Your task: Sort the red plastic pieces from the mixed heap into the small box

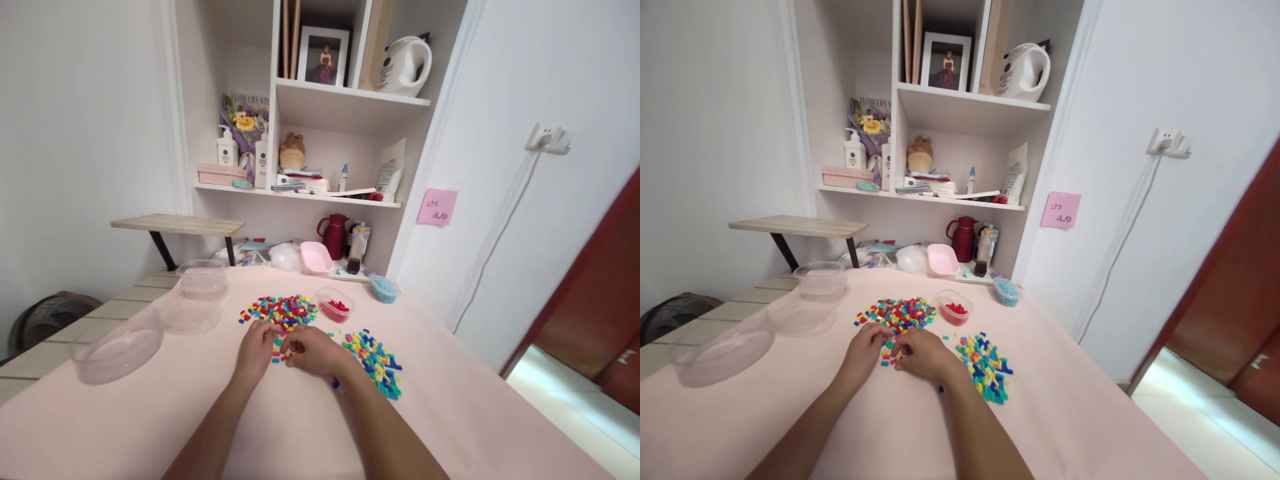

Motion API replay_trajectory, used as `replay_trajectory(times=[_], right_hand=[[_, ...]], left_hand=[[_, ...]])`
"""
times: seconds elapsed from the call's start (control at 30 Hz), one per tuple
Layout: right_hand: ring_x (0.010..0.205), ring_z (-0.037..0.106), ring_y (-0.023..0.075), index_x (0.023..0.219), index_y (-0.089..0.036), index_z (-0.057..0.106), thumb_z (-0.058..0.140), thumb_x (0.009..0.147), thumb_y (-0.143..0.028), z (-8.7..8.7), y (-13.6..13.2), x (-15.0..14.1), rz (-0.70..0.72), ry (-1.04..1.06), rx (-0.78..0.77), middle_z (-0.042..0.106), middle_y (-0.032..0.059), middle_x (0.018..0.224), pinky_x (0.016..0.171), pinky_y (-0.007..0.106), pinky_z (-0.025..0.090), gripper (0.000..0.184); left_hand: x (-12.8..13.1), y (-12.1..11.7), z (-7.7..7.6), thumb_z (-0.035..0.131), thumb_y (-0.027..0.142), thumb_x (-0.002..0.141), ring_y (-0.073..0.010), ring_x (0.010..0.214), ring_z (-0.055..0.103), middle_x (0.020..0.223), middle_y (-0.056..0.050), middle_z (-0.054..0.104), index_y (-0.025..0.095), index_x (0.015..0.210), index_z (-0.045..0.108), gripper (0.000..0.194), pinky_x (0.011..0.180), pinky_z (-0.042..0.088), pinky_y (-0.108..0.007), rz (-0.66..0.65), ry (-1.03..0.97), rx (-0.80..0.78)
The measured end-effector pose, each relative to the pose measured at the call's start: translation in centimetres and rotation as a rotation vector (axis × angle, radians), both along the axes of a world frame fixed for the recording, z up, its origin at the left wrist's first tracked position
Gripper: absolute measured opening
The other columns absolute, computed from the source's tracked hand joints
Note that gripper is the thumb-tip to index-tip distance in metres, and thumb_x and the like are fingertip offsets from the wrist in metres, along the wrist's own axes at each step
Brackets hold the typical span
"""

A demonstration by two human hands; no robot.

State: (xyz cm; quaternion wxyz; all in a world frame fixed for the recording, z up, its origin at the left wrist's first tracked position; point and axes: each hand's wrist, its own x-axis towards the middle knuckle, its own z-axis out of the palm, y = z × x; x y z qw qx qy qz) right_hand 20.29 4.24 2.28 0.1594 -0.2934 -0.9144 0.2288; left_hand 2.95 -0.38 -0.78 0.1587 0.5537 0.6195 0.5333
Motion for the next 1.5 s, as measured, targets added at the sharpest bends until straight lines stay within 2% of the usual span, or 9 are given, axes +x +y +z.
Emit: replay_trajectory(times=[0.17,0.33,0.53,0.67,0.93,1.13,1.23,1.37,1.5], right_hand=[[0.072,0.056,0.0117,0.094,-0.024,0.073,0.055,0.072,-0.008,0.0,0.3,0.3,-0.078,-0.014,0.013,0.067,-0.0016,0.084,0.063,0.02,0.037,0.033],[0.072,0.057,0.0123,0.101,-0.026,0.071,0.06,0.073,-0.011,0.2,0.8,1.2,-0.174,-0.039,-0.011,0.067,-0.0031,0.078,0.062,0.021,0.035,0.033],[0.072,0.057,0.0122,0.085,-0.023,0.07,0.072,0.072,-0.026,0.4,0.6,1.3,-0.229,-0.048,-0.058,0.067,-0.0034,0.078,0.06,0.021,0.034,0.014],[0.075,0.056,0.0132,0.077,-0.022,0.067,0.077,0.066,-0.038,0.4,0.1,0.7,-0.24,-0.058,-0.003,0.067,-0.0028,0.083,0.06,0.022,0.033,0.021],[0.074,0.061,0.0133,0.082,-0.024,0.072,0.065,0.07,-0.016,-0.1,0.6,0.8,-0.187,0.005,-0.059,0.07,-0.0025,0.08,0.063,0.021,0.039,0.016],[0.068,0.061,0.0137,0.081,-0.021,0.073,0.062,0.071,-0.018,-0.7,1.9,1.4,-0.203,0.176,-0.115,0.07,-0.001,0.074,0.06,0.021,0.04,0.015],[0.065,0.058,0.0143,0.081,-0.02,0.073,0.062,0.073,-0.024,-0.2,3.1,2.2,-0.305,0.364,-0.033,0.067,-0.0003,0.07,0.059,0.023,0.04,0.014],[0.06,0.054,0.0154,0.089,-0.02,0.075,0.059,0.077,-0.039,0.5,4.7,4.5,-0.662,0.689,0.098,0.062,0.0002,0.065,0.058,0.026,0.041,0.027],[0.056,0.057,0.0156,0.104,-0.016,0.072,0.058,0.077,-0.048,0.4,5.8,7.0,-0.857,0.876,0.065,0.066,0.0027,0.073,0.059,0.029,0.045,0.044]], left_hand=[[0.1,-0.1,0.1,0.047,0.013,0.075,-0.0182,0.087,0.065,0.087,-0.004,0.067,0.021,0.07,0.071,0.026,0.086,0.052,-0.036,-0.005,0.022,0.003],[0.1,0.1,-0.1,0.047,0.014,0.076,-0.0168,0.086,0.065,0.087,-0.003,0.067,0.021,0.072,0.07,0.025,0.081,0.053,-0.033,-0.005,0.013,0.013],[0.2,0.1,-0.1,0.049,0.013,0.075,-0.0162,0.085,0.065,0.086,-0.003,0.067,0.021,0.071,0.07,0.024,0.082,0.053,-0.032,0.003,-0.006,0.02],[0.3,0.0,0.0,0.049,0.012,0.075,-0.0157,0.083,0.065,0.085,-0.002,0.067,0.021,0.07,0.071,0.025,0.083,0.053,-0.032,0.008,-0.017,0.024],[0.3,0.0,0.1,0.048,0.01,0.075,-0.0158,0.085,0.065,0.086,-0.003,0.066,0.021,0.07,0.071,0.026,0.084,0.052,-0.032,-0.001,-0.022,0.006],[0.2,0.0,0.1,0.049,0.012,0.074,-0.0164,0.085,0.065,0.088,-0.003,0.066,0.021,0.071,0.071,0.024,0.083,0.053,-0.033,-0.007,-0.02,0.001],[0.2,0.1,0.0,0.048,0.012,0.074,-0.0165,0.085,0.065,0.087,-0.003,0.066,0.021,0.07,0.071,0.025,0.083,0.053,-0.033,-0.009,-0.024,0.007],[0.2,0.2,-0.2,0.048,0.011,0.073,-0.0168,0.086,0.065,0.086,-0.003,0.066,0.022,0.069,0.072,0.027,0.086,0.051,-0.034,-0.006,-0.033,0.017],[0.2,0.2,-0.2,0.048,0.01,0.072,-0.0167,0.086,0.065,0.085,-0.002,0.066,0.022,0.068,0.072,0.026,0.086,0.051,-0.034,-0.006,-0.051,0.017]])
